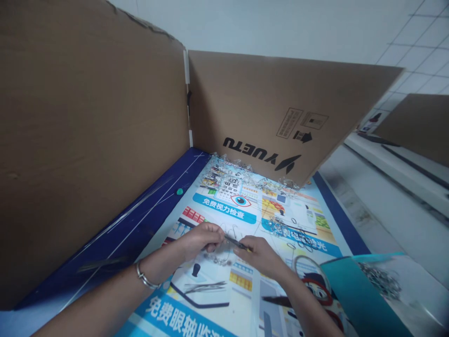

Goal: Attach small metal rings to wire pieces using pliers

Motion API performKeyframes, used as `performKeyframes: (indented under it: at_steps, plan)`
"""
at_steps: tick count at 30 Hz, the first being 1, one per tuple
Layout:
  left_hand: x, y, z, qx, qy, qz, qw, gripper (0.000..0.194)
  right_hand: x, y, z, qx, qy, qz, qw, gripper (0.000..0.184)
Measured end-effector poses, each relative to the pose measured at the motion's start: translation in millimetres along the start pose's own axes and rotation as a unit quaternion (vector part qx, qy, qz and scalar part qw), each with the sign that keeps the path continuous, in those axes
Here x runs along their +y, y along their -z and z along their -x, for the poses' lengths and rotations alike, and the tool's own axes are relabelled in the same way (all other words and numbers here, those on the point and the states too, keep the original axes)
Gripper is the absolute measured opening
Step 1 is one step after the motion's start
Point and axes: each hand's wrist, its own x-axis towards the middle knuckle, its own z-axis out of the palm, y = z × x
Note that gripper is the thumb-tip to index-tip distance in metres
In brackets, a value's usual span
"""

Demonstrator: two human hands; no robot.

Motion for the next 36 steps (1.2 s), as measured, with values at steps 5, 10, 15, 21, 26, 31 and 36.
performKeyframes:
  at_steps: [5, 10, 15, 21, 26, 31, 36]
  plan:
    - [-4, 1.9, -1, -0.01, 0.009, 0.021, 1.0, 0.013, -6, 1, 1, 0.02, 0.001, 0.058, 0.998, 0.029]
    - [-6, 2.9, -2, -0.007, 0.015, 0.046, 0.999, 0.013, -9, 0, 0, 0.027, 0.0, 0.074, 0.997, 0.028]
    - [1, 1.1, -1, 0.019, -0.001, 0.075, 0.997, 0.015, -1, -3, -4, 0.102, -0.004, 0.063, 0.993, 0.029]
    - [8, -0.1, 0, 0.085, -0.071, 0.153, 0.982, 0.015, 5, -7, -9, 0.195, -0.081, 0.021, 0.977, 0.018]
    - [5, 1.7, -2, 0.144, -0.094, 0.18, 0.969, 0.013, 0, -4, -9, 0.202, -0.118, 0.041, 0.971, 0.017]
    - [0, 4.1, -4, 0.175, -0.095, 0.218, 0.955, 0.015, 2, -6, -8, 0.198, -0.12, 0.054, 0.971, 0.017]
    - [0, 6.2, -5, 0.21, -0.12, 0.269, 0.932, 0.015, 6, -2, -5, 0.199, -0.123, 0.111, 0.966, 0.021]
